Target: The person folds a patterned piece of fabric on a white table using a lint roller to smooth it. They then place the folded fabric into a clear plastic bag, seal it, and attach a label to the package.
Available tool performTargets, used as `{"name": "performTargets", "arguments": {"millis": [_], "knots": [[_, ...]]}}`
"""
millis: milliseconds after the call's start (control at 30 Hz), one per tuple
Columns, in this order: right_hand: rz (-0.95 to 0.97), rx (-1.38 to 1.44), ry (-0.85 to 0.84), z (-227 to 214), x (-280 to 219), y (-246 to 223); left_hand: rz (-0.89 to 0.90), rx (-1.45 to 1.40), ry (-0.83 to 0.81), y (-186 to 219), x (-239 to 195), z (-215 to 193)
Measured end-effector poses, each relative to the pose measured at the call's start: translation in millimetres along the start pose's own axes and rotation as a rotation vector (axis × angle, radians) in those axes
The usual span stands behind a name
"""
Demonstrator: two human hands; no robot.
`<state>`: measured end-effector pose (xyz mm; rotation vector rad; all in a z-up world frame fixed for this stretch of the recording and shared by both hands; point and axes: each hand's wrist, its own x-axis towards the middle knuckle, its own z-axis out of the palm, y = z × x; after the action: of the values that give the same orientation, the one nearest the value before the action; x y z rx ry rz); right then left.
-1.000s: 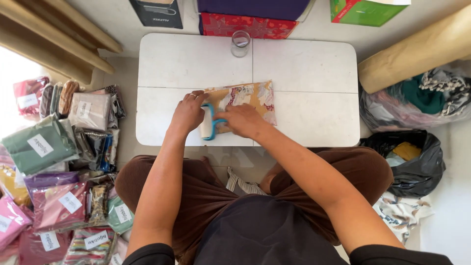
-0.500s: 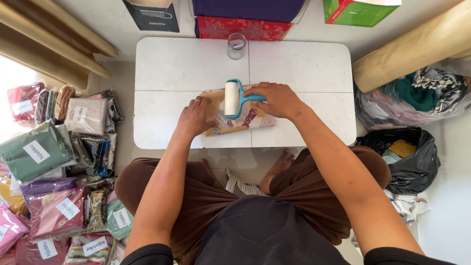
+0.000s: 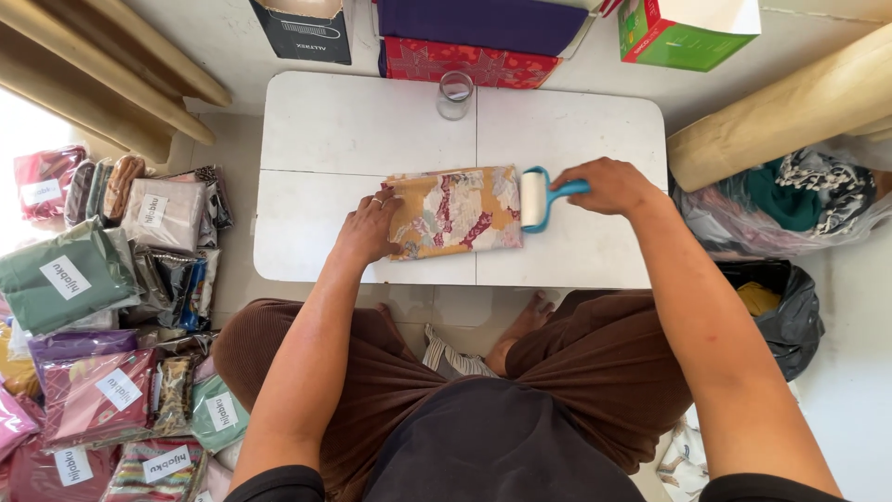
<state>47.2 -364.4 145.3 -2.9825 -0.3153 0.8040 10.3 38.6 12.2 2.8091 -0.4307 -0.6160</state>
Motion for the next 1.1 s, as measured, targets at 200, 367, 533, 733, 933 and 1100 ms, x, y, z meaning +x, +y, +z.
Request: {"name": "performTargets", "arguments": {"millis": [200, 367, 533, 733, 933, 1100], "knots": [[-0.097, 0.054, 0.112, -13, -13, -32, -0.015, -0.079, -0.028, 3, -1, -15], [-0.195, -0.13, 0.101, 13, 34, -65, -0.068, -0.083, 0.081, -11, 8, -10], [-0.279, -0.139, 0.109, 20, 68, -131, -0.117, -0.108, 0.256, -20, 4, -16], [-0.378, 0.016, 0.179, 30, 91, -196, -0.163, -0.129, 0.282, -12, -2, -31], [-0.399, 0.243, 0.166, 37, 78, -190, -0.184, -0.154, 0.351, -16, 0, -25], [-0.349, 0.328, 0.054, 13, 35, -138, -0.133, -0.107, 0.285, -11, -1, -16]]}}
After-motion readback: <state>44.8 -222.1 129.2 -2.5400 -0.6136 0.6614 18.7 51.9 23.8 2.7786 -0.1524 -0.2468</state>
